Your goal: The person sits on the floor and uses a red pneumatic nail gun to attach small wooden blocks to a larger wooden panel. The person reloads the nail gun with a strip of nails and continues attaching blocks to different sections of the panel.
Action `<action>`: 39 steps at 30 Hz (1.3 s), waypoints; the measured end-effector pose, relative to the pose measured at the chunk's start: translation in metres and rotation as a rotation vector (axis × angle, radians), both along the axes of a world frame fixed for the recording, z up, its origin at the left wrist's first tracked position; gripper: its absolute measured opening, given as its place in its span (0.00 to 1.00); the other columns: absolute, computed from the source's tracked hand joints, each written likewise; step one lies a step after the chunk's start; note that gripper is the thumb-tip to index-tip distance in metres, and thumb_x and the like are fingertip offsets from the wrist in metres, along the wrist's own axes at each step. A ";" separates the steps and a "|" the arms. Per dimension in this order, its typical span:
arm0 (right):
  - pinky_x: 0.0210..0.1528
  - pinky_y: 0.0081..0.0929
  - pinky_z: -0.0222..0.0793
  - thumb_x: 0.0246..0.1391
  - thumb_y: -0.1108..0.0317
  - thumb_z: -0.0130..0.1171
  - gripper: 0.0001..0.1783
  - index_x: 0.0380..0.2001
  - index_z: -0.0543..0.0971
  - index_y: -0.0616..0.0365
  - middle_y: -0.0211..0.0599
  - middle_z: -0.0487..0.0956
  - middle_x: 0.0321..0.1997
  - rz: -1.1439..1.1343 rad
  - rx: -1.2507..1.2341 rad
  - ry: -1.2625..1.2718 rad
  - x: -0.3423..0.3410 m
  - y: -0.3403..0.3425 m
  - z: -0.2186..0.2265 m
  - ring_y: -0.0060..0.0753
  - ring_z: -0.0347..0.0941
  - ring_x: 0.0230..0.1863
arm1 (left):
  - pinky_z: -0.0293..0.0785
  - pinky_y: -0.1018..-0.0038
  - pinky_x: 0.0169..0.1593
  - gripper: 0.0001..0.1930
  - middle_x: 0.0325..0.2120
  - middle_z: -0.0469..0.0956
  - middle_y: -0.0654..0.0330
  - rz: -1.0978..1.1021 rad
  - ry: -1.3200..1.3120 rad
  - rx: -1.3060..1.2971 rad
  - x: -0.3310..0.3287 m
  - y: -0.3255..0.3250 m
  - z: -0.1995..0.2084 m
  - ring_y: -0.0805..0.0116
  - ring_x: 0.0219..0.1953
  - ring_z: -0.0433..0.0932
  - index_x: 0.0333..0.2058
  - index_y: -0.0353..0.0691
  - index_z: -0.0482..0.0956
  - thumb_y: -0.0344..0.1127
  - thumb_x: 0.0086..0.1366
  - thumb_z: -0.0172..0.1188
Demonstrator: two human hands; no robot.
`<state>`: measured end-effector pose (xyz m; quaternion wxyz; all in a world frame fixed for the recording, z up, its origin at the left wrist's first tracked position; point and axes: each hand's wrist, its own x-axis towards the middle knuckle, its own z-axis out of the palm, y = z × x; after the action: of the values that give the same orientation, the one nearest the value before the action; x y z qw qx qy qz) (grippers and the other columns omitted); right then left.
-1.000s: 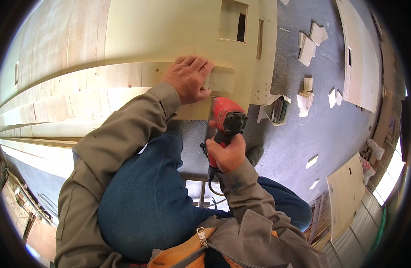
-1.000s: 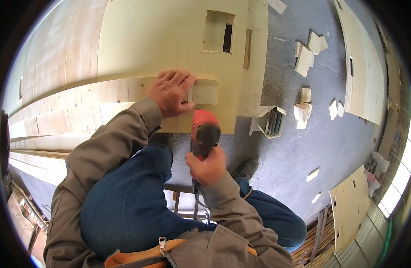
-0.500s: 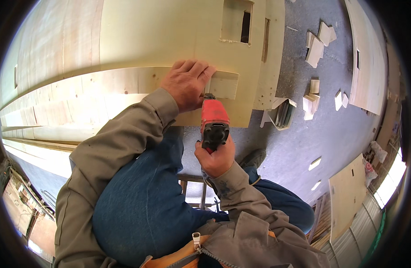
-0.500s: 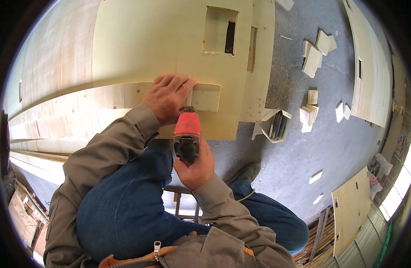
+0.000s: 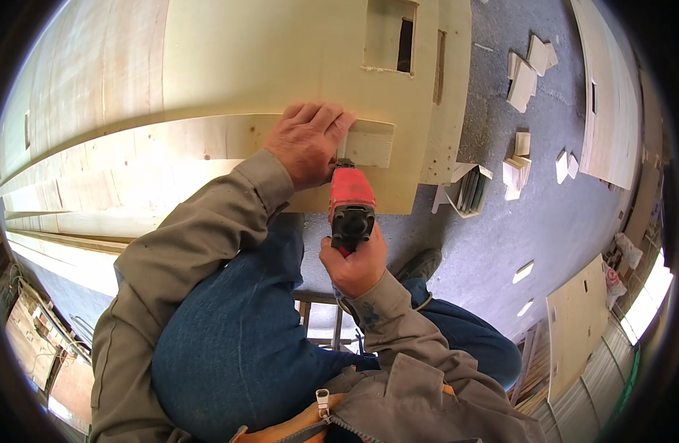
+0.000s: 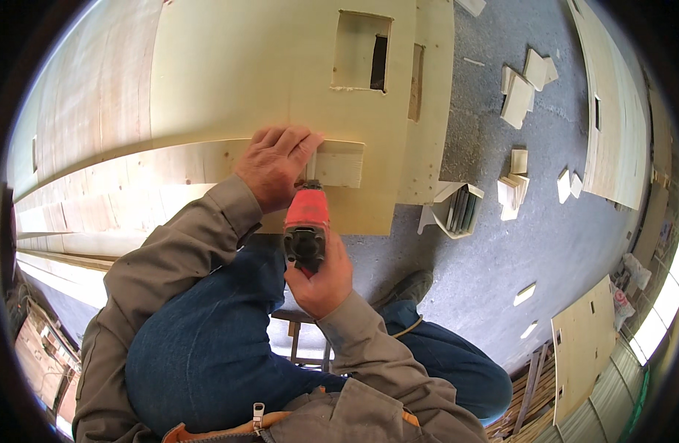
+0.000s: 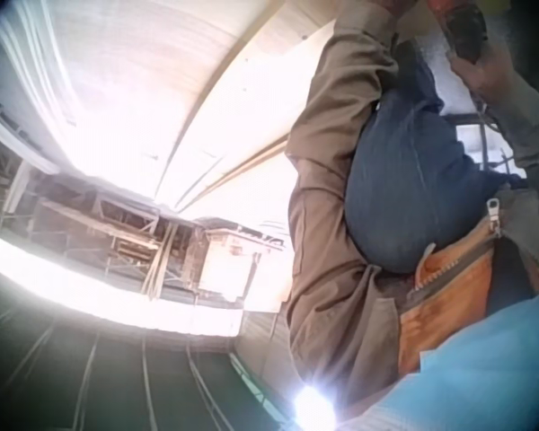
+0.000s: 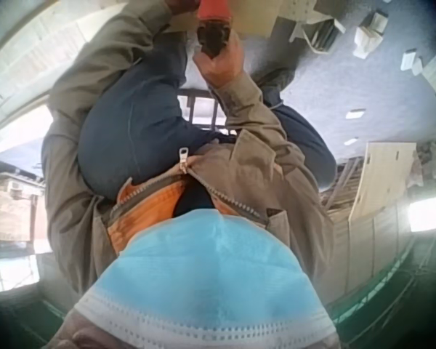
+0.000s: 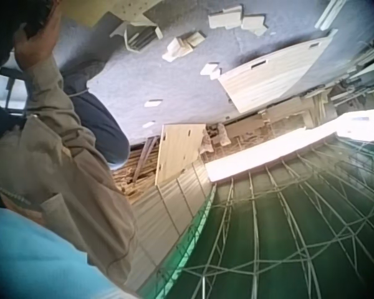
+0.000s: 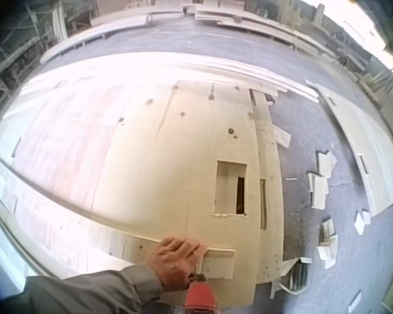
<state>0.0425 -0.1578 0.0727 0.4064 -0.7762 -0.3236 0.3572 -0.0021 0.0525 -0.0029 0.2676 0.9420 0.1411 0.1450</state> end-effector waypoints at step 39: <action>0.54 0.42 0.75 0.46 0.75 0.66 0.34 0.60 0.72 0.61 0.52 0.77 0.53 0.055 -0.061 0.114 0.008 0.000 -0.001 0.58 0.77 0.51 | 0.69 0.58 0.62 0.39 0.54 0.73 0.55 -0.031 0.021 0.040 0.000 0.000 -0.004 0.54 0.56 0.74 0.61 0.36 0.74 0.44 0.50 0.72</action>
<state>0.0509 -0.1582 0.0720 0.3906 -0.7574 -0.3099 0.4216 -0.0017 0.0529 -0.0066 0.2496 0.9507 0.1264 0.1338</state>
